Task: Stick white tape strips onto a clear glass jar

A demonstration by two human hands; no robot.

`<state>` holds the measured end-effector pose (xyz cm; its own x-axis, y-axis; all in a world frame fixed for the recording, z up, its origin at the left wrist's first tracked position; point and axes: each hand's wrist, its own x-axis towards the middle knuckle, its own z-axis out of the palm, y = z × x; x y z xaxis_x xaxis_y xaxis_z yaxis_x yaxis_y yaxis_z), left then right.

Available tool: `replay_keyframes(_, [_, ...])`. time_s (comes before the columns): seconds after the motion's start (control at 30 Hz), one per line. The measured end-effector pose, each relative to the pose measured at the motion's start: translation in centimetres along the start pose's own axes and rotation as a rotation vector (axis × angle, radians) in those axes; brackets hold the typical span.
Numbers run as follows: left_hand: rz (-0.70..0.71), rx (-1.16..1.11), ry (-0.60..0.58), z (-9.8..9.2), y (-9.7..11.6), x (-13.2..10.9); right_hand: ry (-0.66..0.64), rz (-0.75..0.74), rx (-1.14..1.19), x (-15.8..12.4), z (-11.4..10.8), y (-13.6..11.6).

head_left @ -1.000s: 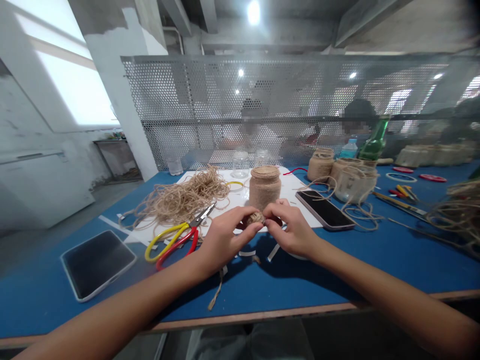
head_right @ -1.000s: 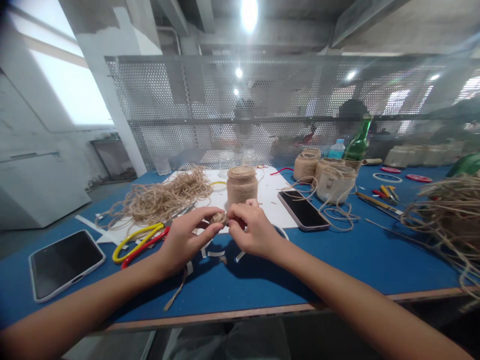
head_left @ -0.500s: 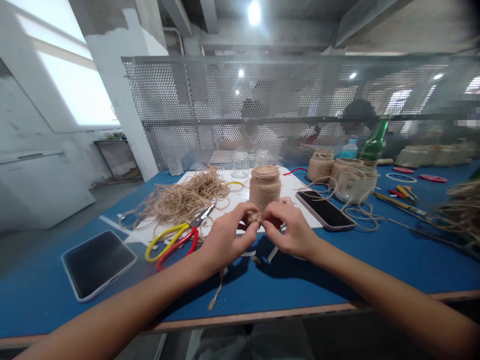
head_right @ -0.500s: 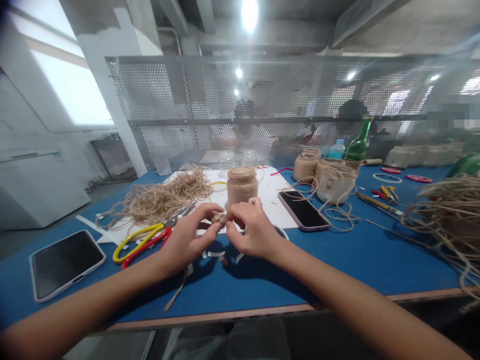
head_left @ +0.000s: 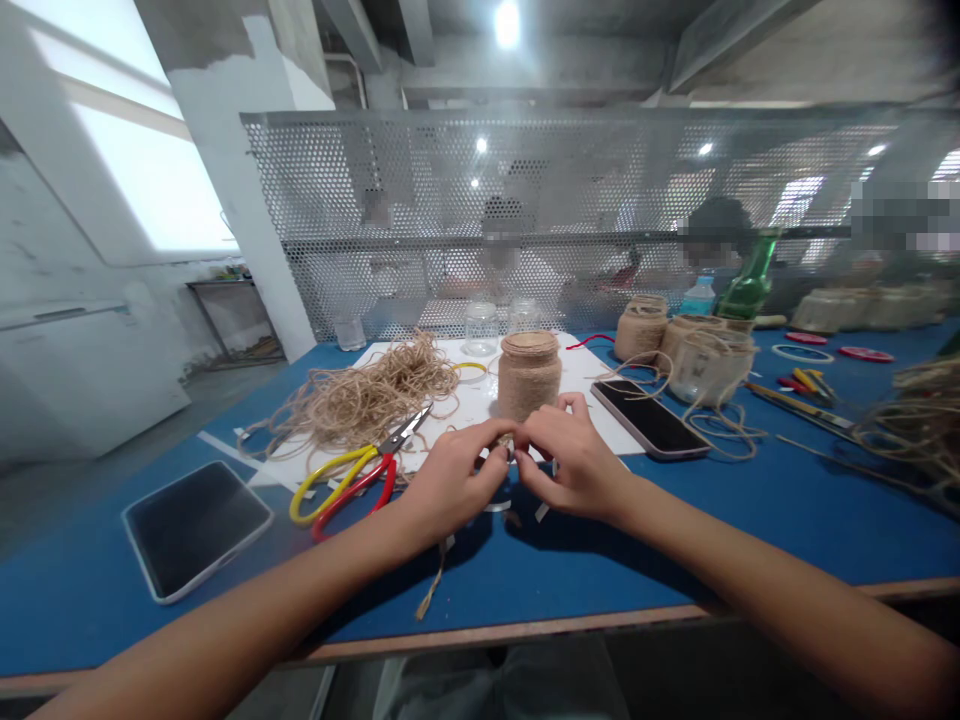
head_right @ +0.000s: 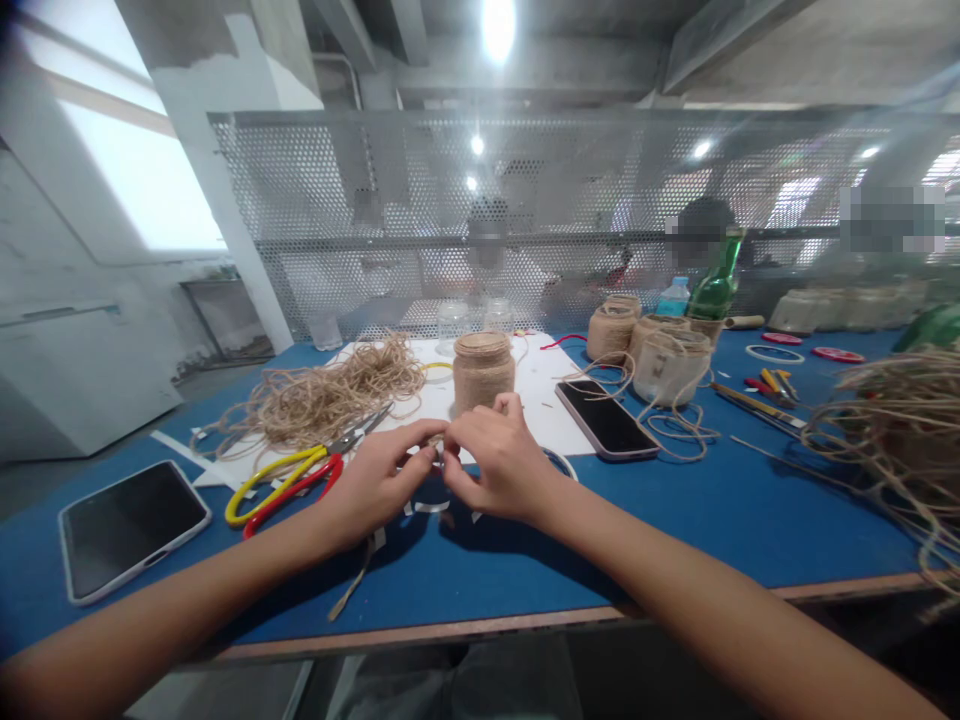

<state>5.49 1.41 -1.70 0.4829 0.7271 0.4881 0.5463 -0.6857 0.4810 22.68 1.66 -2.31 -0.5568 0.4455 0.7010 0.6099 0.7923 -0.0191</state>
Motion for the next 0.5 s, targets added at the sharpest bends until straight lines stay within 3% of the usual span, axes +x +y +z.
replay_keyframes(0.5, [-0.025, -0.133, -0.033, 0.02, -0.24, 0.03, -0.06, 0.012, 0.006, 0.06, 0.06, 0.14])
